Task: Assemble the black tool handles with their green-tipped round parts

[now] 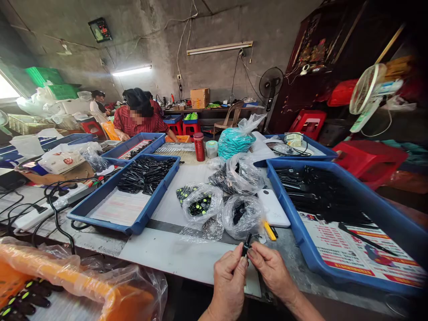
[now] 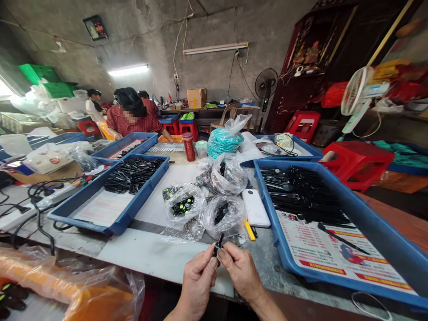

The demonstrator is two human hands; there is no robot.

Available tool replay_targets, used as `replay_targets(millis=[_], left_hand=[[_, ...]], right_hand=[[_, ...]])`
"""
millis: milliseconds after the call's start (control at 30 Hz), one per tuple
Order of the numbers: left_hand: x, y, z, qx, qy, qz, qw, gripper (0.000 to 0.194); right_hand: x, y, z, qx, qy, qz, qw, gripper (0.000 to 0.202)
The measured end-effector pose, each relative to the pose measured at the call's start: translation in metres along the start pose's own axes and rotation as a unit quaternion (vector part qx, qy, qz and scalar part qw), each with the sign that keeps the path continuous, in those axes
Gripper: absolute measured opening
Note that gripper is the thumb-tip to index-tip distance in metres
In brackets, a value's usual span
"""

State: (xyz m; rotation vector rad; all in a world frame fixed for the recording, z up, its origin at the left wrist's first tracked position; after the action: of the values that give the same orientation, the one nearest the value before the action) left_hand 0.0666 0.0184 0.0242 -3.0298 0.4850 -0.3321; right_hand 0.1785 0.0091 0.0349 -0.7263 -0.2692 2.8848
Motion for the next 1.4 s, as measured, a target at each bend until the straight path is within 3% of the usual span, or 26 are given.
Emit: replay_targets(millis=[167, 333, 500, 633, 800, 933, 1067, 1233, 1400], left_hand=[[0.002, 0.000, 0.004, -0.027, 0.027, 0.007, 0.999, 0.041], [0.001, 0.000, 0.003, -0.025, 0.041, 0.007, 0.999, 0.039], [0.002, 0.001, 0.003, -0.040, 0.048, 0.004, 0.998, 0.043], [0.003, 0.000, 0.003, -0.042, 0.041, 0.009, 0.998, 0.043], [0.004, 0.000, 0.003, -0.042, 0.043, 0.015, 0.998, 0.041], [0.004, 0.000, 0.001, -0.042, 0.036, 0.019, 0.998, 0.039], [0.003, 0.001, 0.000, -0.045, 0.044, 0.021, 0.998, 0.040], [0.004, 0.001, 0.001, -0.035, 0.038, 0.025, 0.998, 0.038], [0.003, 0.001, 0.004, -0.032, 0.039, 0.024, 0.998, 0.038]], right_hand=[[0.001, 0.000, -0.010, 0.113, -0.083, -0.035, 0.989, 0.052], [0.001, -0.004, -0.005, 0.043, -0.051, -0.016, 0.998, 0.045], [-0.011, -0.003, -0.019, 0.089, -0.082, -0.131, 0.984, 0.044], [-0.002, -0.002, -0.016, 0.035, -0.073, -0.052, 0.995, 0.037], [-0.009, -0.001, -0.023, 0.078, -0.087, -0.127, 0.985, 0.039], [-0.002, -0.003, -0.015, 0.028, -0.058, -0.052, 0.997, 0.035], [-0.009, -0.002, -0.019, 0.066, -0.077, -0.123, 0.987, 0.040], [-0.003, 0.000, -0.014, 0.009, -0.034, -0.059, 0.998, 0.030], [-0.010, 0.003, -0.021, 0.064, -0.059, -0.119, 0.989, 0.038]])
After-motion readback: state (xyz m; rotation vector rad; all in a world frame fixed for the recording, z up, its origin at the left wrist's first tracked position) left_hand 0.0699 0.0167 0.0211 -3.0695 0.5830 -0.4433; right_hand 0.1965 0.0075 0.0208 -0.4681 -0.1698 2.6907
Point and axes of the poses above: each hand's wrist, its own y-axis away from the middle knuckle, its own x-axis out of the palm, z = x × y, the point moved 5 cm from there along -y, towards the middle knuckle, and after that the axes turned 8 degrees about y, right-handed, at the moved point
